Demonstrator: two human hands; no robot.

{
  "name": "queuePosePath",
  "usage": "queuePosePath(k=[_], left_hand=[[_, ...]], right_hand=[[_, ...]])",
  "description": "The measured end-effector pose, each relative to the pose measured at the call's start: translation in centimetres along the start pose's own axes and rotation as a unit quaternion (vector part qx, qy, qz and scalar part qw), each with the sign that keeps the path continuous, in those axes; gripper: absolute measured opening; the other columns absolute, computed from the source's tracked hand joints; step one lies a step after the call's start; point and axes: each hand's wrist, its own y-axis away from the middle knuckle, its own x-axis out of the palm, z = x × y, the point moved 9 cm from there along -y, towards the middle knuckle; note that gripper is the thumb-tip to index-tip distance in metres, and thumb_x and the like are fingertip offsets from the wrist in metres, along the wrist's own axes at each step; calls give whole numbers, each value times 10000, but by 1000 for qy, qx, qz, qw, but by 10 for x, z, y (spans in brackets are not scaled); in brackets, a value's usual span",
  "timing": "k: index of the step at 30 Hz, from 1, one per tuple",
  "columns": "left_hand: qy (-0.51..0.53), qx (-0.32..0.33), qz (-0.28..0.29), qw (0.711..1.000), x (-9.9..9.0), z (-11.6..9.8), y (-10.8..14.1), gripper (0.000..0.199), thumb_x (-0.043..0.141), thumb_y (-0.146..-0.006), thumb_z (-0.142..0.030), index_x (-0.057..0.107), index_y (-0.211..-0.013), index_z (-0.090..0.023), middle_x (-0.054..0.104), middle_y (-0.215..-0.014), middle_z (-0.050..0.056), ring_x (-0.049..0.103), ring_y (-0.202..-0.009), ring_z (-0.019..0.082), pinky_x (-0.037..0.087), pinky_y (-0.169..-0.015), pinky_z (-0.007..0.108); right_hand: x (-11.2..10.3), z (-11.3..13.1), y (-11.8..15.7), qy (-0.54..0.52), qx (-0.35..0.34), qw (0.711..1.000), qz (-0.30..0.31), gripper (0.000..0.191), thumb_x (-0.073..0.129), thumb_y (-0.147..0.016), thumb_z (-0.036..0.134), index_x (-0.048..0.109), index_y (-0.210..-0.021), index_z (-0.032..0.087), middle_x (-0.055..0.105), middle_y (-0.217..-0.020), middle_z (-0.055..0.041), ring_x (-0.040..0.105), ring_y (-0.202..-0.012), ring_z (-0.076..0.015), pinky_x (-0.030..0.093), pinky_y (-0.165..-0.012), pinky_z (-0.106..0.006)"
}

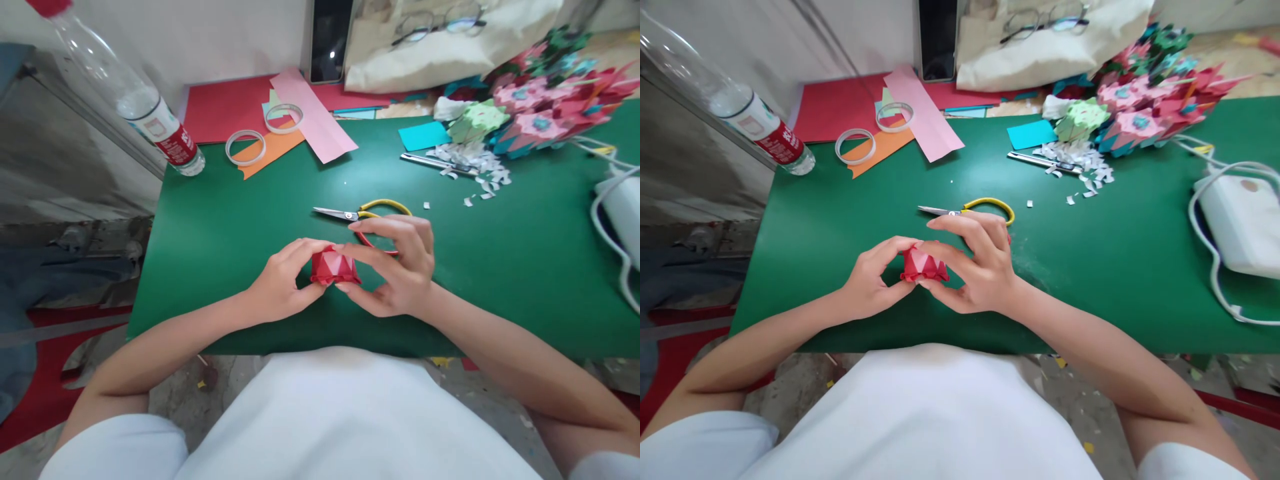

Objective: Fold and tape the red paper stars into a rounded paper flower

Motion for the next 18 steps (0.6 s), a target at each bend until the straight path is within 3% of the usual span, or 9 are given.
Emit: queuePosePath(k=[6,18], left_hand=[[-10,43,32,999,3,-7,2,444,551,-862,-155,449,-1292,-199,634,-1170,101,611,-1057,197,510,-918,349],[6,24,37,999,2,-6,1,420,571,-862,-169,487,-1272,-194,650,-1105,81,622,-1016,170,521,-898,307]], right_hand=[[9,-3,1,-56,3,997,48,271,602,-818,420,592,-1028,248,591,-1145,-67,568,-1008,-227,461,-863,-423],[1,1,2,-60,-35,998,-4,166,705,-774,334,655,-915,263,632,-1008,-27,561,-937,-196,476,-812,-372]])
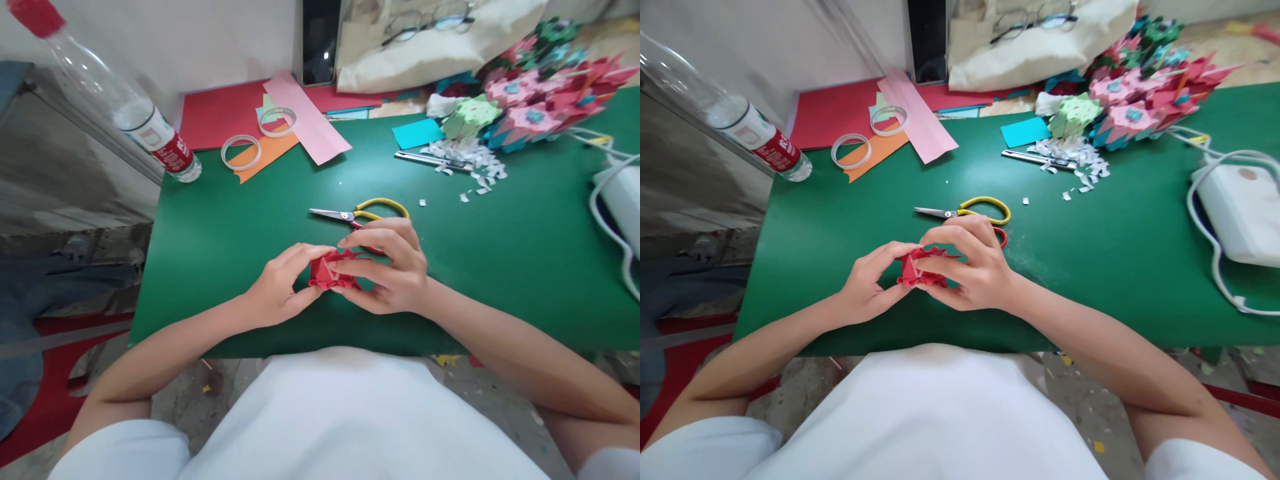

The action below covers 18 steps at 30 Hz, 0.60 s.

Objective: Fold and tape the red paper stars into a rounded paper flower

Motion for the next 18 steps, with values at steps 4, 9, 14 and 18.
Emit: queuePosePath(k=[4,9,14,18], left_hand=[[-24,3,2,1000,1,1,1,428,566,-861,-161,482,-1278,-209,655,-1116,70,624,-1018,169,522,-900,316],[-47,4,-23,999,-6,0,0,445,608,-821,-132,506,-1249,-196,672,-1100,70,640,-992,161,527,-883,294],[-56,3,-44,997,-10,0,-1,416,617,-796,-114,538,-1195,-202,687,-1086,54,652,-971,158,531,-863,291],[-46,1,-58,997,-11,1,-1,388,624,-774,-107,552,-1144,-197,692,-1039,40,650,-933,150,528,-834,281]], right_hand=[[-1,2,0,9,-10,1000,-13,144,729,-762,290,665,-890,270,639,-922,-11,557,-887,-183,454,-776,-352],[-3,-2,-1,57,13,998,-23,158,715,-773,348,673,-913,289,622,-1057,-34,545,-971,-216,454,-817,-389],[-4,0,-3,60,22,998,-25,137,756,-756,290,651,-845,290,611,-937,0,534,-915,-177,448,-788,-340],[-6,5,-4,38,5,998,-45,156,766,-741,241,649,-834,287,591,-892,9,524,-864,-173,444,-744,-333]])
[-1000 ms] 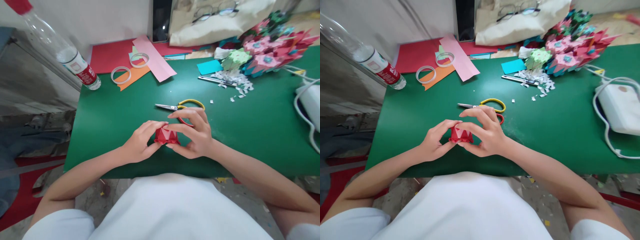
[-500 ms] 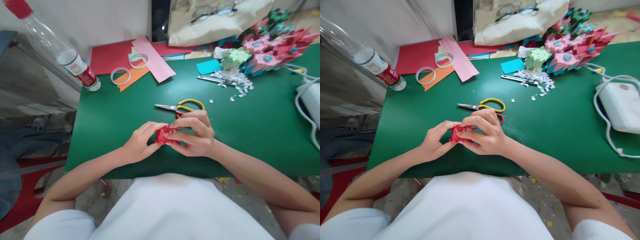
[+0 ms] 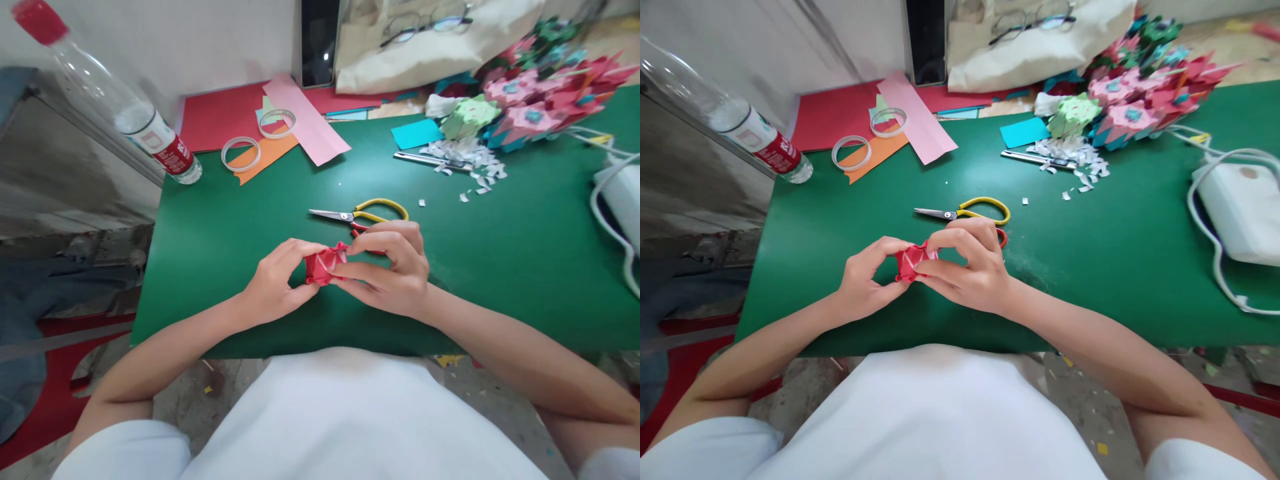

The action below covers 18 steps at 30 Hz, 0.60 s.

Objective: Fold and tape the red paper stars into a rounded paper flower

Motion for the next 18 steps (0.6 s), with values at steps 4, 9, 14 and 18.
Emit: queuePosePath(k=[4,9,14,18], left_hand=[[24,-49,-34,998,-5,8,0,343,652,-752,-113,566,-1075,-189,690,-991,37,654,-913,151,528,-808,269],[89,-75,-66,991,-8,15,2,355,672,-724,-91,565,-1046,-196,684,-1026,47,654,-955,164,533,-854,290],[106,-74,-65,989,-7,15,3,356,689,-725,-102,565,-1044,-199,681,-1037,51,654,-973,166,540,-873,300],[101,-59,-63,991,-7,13,3,348,684,-731,-101,564,-1041,-202,683,-1041,53,655,-986,171,542,-879,310]], right_hand=[[-5,-3,1,5,19,999,-33,201,746,-734,214,606,-873,251,592,-923,-13,546,-840,-174,467,-738,-338],[0,-18,1,39,84,996,12,364,710,-771,416,569,-1059,245,613,-993,-56,582,-883,-200,466,-812,-378],[2,-18,1,15,74,997,21,242,688,-791,373,584,-983,268,611,-983,-33,572,-858,-184,452,-811,-369],[2,-16,1,6,63,998,18,221,701,-774,343,601,-952,257,602,-994,-39,563,-861,-189,446,-799,-377]])
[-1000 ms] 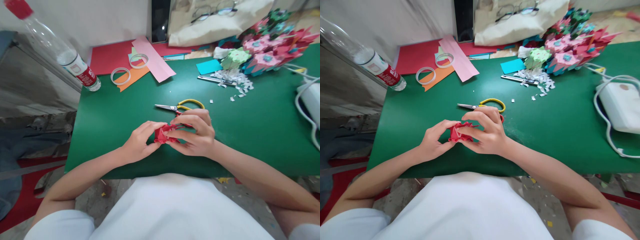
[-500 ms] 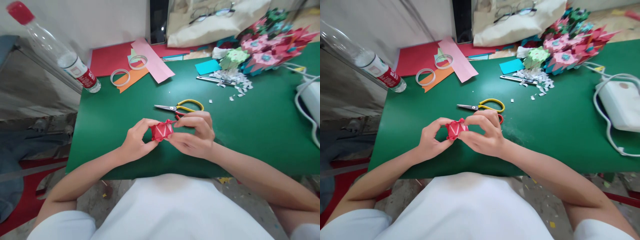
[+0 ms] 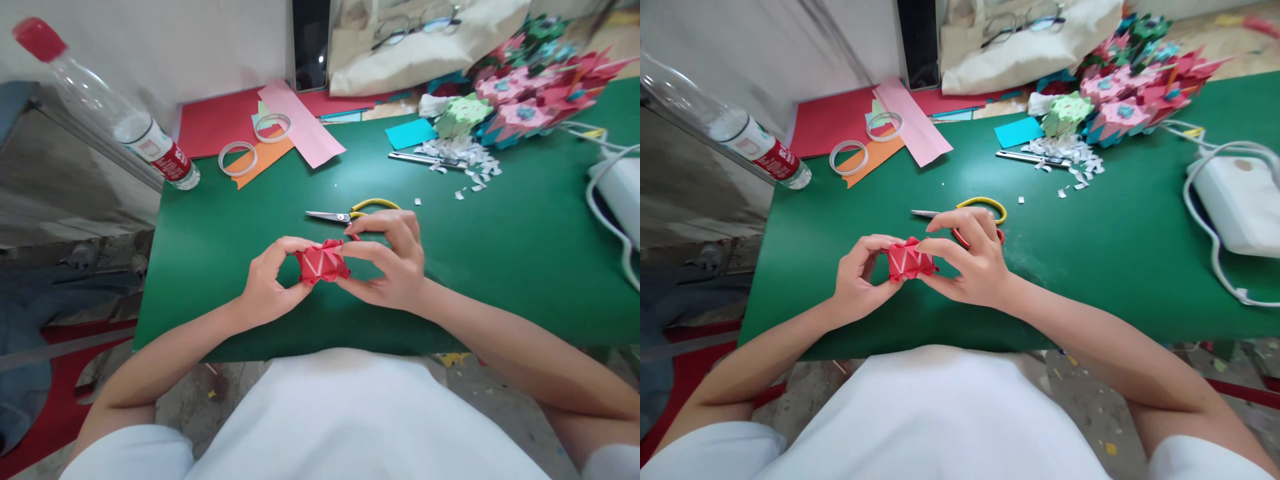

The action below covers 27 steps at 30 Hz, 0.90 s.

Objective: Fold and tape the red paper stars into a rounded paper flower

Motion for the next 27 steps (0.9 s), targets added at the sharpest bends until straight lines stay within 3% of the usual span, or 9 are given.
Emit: queuePosePath(k=[6,12,22,27], left_hand=[[-11,9,5,1000,1,-1,1,341,684,-755,-127,561,-1063,-205,686,-1054,57,658,-986,169,547,-869,305],[-3,2,10,1000,3,1,2,336,688,-764,-131,557,-1065,-200,692,-1062,58,665,-997,167,546,-884,306],[-2,11,5,1000,0,-3,1,327,686,-766,-135,555,-1058,-204,686,-1067,65,660,-1009,178,550,-883,320],[12,16,-7,1000,-2,-2,1,337,697,-775,-150,545,-1070,-206,672,-1073,64,651,-1014,172,539,-896,314]], right_hand=[[0,2,-1,4,-26,1000,5,211,720,-764,352,651,-949,276,610,-1013,-38,549,-873,-197,452,-776,-381],[-9,5,-1,-5,-47,998,-36,94,725,-782,353,663,-816,292,635,-863,-8,563,-857,-183,464,-742,-338],[-6,5,2,24,-44,998,-29,78,676,-816,390,671,-877,342,655,-871,11,568,-838,-169,466,-724,-334],[-10,11,0,14,-69,996,-58,118,708,-776,279,624,-856,301,625,-861,-5,560,-785,-171,473,-681,-333]])
